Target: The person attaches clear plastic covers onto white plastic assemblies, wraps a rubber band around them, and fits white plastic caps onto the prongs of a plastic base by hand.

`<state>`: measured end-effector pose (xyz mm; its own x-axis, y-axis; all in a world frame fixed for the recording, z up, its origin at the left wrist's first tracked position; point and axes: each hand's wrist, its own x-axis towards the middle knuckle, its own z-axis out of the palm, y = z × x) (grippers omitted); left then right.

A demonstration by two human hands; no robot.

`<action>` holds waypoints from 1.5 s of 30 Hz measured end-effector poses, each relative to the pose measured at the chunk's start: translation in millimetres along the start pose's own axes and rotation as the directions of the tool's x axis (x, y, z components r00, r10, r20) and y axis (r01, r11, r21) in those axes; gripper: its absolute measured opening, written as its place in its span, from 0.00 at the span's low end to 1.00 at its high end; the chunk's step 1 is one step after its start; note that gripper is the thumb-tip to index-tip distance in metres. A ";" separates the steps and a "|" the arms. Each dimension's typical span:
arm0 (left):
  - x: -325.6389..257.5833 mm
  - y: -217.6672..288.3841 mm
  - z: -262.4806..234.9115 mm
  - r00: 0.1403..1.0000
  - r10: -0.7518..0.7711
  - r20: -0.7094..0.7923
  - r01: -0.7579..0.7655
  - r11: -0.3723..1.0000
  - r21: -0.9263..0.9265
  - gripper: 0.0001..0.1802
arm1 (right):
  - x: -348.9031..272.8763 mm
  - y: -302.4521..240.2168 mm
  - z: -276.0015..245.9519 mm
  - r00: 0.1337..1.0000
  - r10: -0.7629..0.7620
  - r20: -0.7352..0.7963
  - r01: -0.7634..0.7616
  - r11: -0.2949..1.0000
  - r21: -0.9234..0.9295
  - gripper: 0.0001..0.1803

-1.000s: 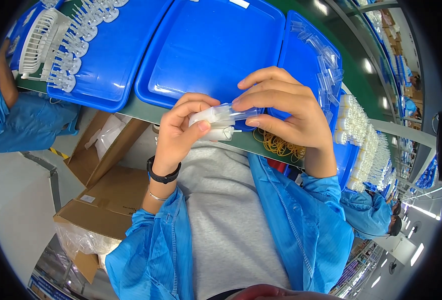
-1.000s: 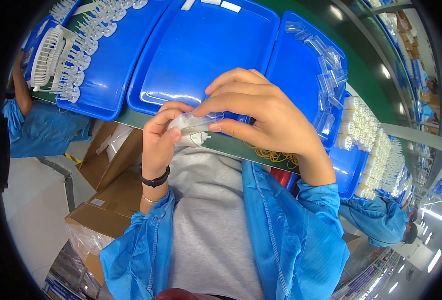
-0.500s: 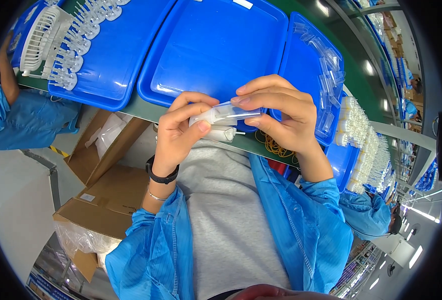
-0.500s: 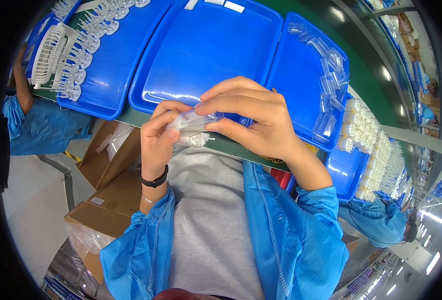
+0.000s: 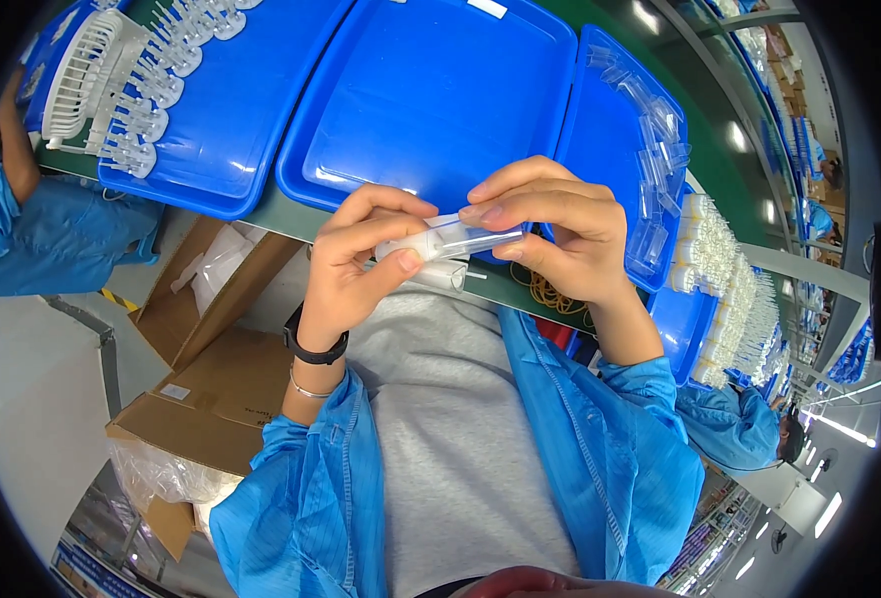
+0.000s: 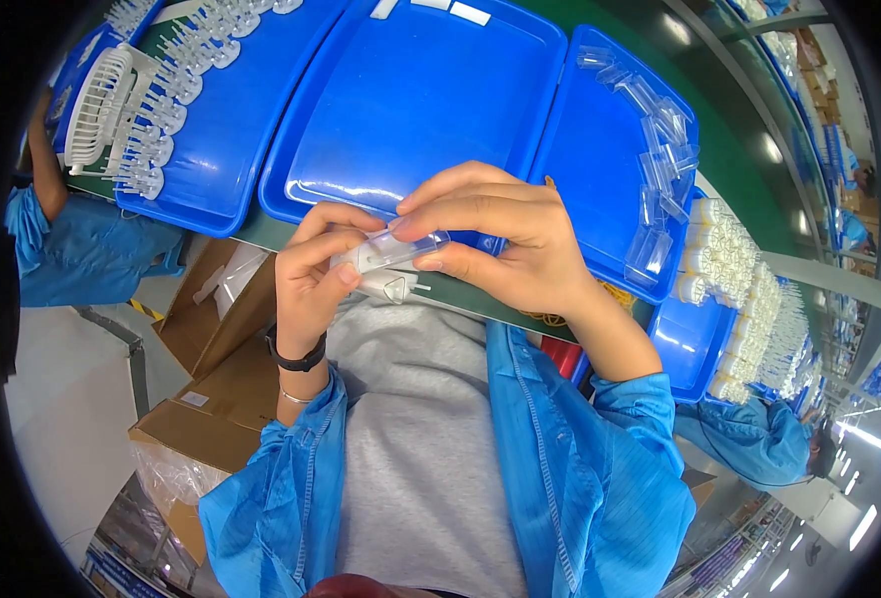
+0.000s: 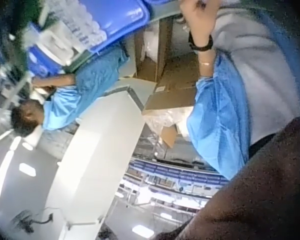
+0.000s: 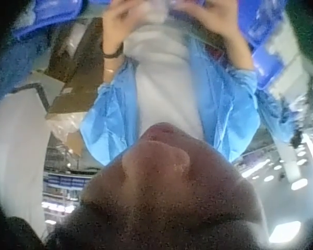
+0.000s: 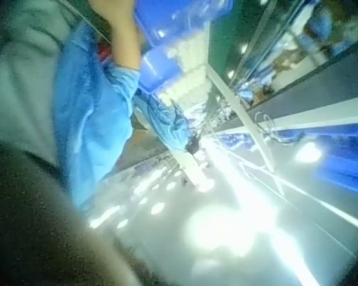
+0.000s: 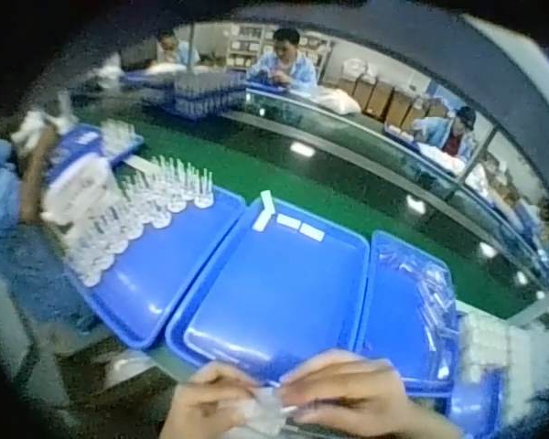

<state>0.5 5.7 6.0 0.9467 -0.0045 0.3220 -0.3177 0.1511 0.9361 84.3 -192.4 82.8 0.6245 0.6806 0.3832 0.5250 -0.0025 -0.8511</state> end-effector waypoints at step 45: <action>-5.7 -18.2 15.0 0.964 -0.262 -0.033 0.147 0.638 -0.756 0.31 | 18.1 0.0 13.1 0.985 -0.130 -0.110 0.120 0.988 -0.099 0.14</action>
<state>0.1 -11.8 -10.7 0.9981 -0.0110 0.0605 -0.0233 0.8429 0.5376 88.1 -170.5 85.1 0.6104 0.5904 0.5281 0.6508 0.0062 -0.7592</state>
